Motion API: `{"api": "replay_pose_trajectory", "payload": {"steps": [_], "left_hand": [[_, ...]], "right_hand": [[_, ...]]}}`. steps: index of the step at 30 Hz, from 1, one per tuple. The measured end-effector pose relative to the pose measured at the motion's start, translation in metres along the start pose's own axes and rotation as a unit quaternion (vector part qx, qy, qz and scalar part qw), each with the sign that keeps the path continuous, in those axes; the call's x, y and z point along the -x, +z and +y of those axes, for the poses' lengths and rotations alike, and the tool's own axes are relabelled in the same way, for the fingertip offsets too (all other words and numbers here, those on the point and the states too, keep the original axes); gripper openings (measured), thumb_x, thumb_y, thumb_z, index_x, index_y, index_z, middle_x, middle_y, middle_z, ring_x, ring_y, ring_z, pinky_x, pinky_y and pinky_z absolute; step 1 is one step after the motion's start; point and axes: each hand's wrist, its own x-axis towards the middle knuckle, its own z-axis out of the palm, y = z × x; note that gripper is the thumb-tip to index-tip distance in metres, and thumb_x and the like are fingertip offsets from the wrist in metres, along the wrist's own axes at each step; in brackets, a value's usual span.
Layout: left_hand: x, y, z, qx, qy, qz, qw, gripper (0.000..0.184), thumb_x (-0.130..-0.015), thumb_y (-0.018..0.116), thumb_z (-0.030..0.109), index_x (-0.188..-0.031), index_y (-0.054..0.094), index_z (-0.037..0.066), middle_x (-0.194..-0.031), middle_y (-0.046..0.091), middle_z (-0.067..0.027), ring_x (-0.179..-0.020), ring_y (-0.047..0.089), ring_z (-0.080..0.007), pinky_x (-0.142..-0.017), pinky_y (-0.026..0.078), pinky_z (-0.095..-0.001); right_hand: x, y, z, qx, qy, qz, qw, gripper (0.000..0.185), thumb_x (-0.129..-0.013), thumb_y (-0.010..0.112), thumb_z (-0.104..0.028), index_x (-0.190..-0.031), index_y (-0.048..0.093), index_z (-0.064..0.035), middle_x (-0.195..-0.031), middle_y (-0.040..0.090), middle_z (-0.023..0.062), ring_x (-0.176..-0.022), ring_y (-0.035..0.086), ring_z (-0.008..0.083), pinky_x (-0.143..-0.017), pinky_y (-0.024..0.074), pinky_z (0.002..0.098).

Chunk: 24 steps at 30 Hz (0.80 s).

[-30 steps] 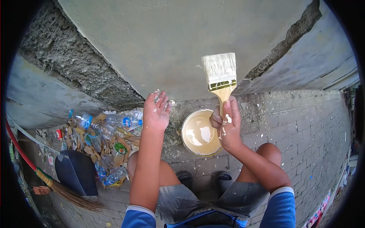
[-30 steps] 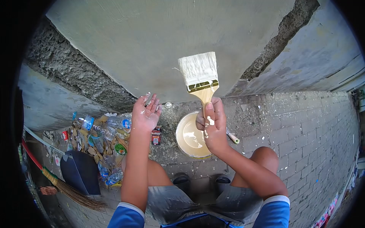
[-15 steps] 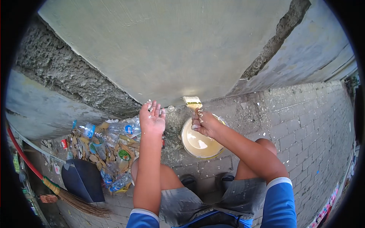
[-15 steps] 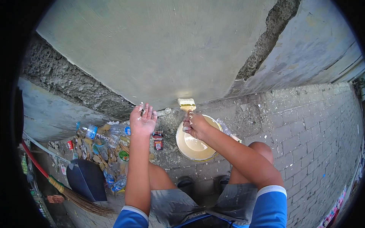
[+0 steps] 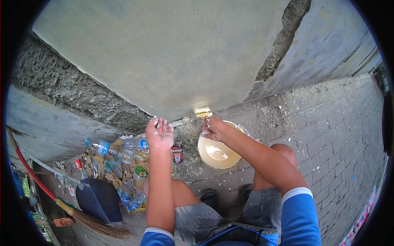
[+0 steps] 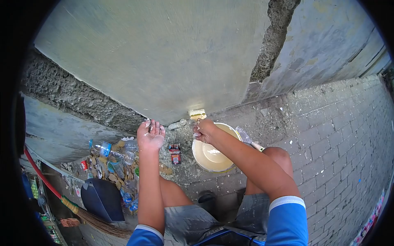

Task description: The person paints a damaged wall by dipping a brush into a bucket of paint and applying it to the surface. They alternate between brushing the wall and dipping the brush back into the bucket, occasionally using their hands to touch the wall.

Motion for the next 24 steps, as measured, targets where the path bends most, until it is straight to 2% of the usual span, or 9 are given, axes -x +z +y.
{"api": "replay_pose_trajectory", "payload": {"steps": [7, 10, 13, 14, 17, 20, 24], "left_hand": [[0.002, -0.006, 0.001, -0.004, -0.026, -0.021, 0.999, 0.026, -0.084, 0.061, 0.017, -0.106, 0.051, 0.009, -0.105, 0.052, -0.0029, -0.103, 0.051, -0.0187, -0.086, 0.041, -0.0372], [0.004, -0.008, 0.005, -0.001, -0.027, -0.025, 0.999, 0.024, -0.084, 0.061, 0.017, -0.105, 0.051, 0.009, -0.104, 0.053, -0.0030, -0.102, 0.051, -0.0187, -0.086, 0.042, -0.0376], [0.007, -0.013, 0.009, 0.004, -0.030, -0.032, 0.999, 0.023, -0.084, 0.061, 0.017, -0.104, 0.052, 0.009, -0.104, 0.053, -0.0031, -0.102, 0.051, -0.0189, -0.085, 0.042, -0.0378], [0.008, -0.014, 0.011, 0.006, -0.031, -0.036, 0.999, 0.023, -0.084, 0.061, 0.017, -0.104, 0.052, 0.009, -0.104, 0.052, -0.0032, -0.101, 0.051, -0.0190, -0.085, 0.042, -0.0378], [0.013, -0.014, 0.014, 0.009, -0.035, -0.037, 0.999, 0.024, -0.084, 0.061, 0.017, -0.104, 0.052, 0.008, -0.105, 0.052, -0.0036, -0.102, 0.051, -0.0191, -0.085, 0.042, -0.0377], [0.022, -0.009, 0.014, 0.015, -0.035, -0.044, 0.998, 0.025, -0.084, 0.061, 0.017, -0.105, 0.052, 0.008, -0.106, 0.052, -0.0040, -0.103, 0.050, -0.0191, -0.086, 0.042, -0.0376], [0.024, -0.005, 0.007, 0.010, -0.034, -0.057, 0.998, 0.027, -0.084, 0.061, 0.016, -0.108, 0.051, 0.009, -0.107, 0.051, -0.0044, -0.104, 0.050, -0.0191, -0.087, 0.041, -0.0374]], "right_hand": [[-0.005, -0.006, 0.001, 0.045, 0.027, 0.022, 0.998, 0.018, -0.102, 0.038, -0.018, -0.086, 0.044, -0.0107, -0.065, 0.039, -0.0012, -0.047, 0.034, 0.0094, -0.038, 0.0261, 0.0256], [-0.009, -0.007, -0.003, 0.103, -0.055, 0.032, 0.993, 0.021, -0.103, 0.038, -0.021, -0.085, 0.045, -0.0105, -0.064, 0.039, -0.0015, -0.049, 0.036, 0.0096, -0.039, 0.0270, 0.0260], [-0.001, -0.002, -0.007, 0.043, -0.051, 0.005, 0.998, 0.021, -0.103, 0.040, -0.022, -0.086, 0.046, -0.0110, -0.065, 0.039, -0.0015, -0.050, 0.037, 0.0095, -0.041, 0.0277, 0.0259], [0.006, 0.001, -0.004, 0.128, -0.099, 0.039, 0.986, 0.017, -0.102, 0.041, -0.019, -0.087, 0.045, -0.0119, -0.067, 0.040, -0.0016, -0.051, 0.038, 0.0093, -0.041, 0.0280, 0.0261], [0.025, 0.009, -0.007, 0.101, -0.126, 0.021, 0.987, 0.017, -0.101, 0.046, -0.021, -0.092, 0.046, -0.0062, -0.066, 0.043, 0.0018, -0.051, 0.040, 0.0113, -0.041, 0.0304, 0.0283], [0.058, 0.018, -0.020, 0.053, -0.140, -0.047, 0.988, 0.017, -0.101, 0.046, -0.020, -0.093, 0.046, -0.0050, -0.067, 0.042, 0.0006, -0.051, 0.040, 0.0107, -0.043, 0.0336, 0.0280], [0.111, 0.048, -0.028, 0.076, -0.215, -0.024, 0.973, 0.018, -0.102, 0.045, -0.021, -0.096, 0.047, -0.0046, -0.068, 0.040, -0.0016, -0.053, 0.037, 0.0087, -0.045, 0.0327, 0.0258]]}}
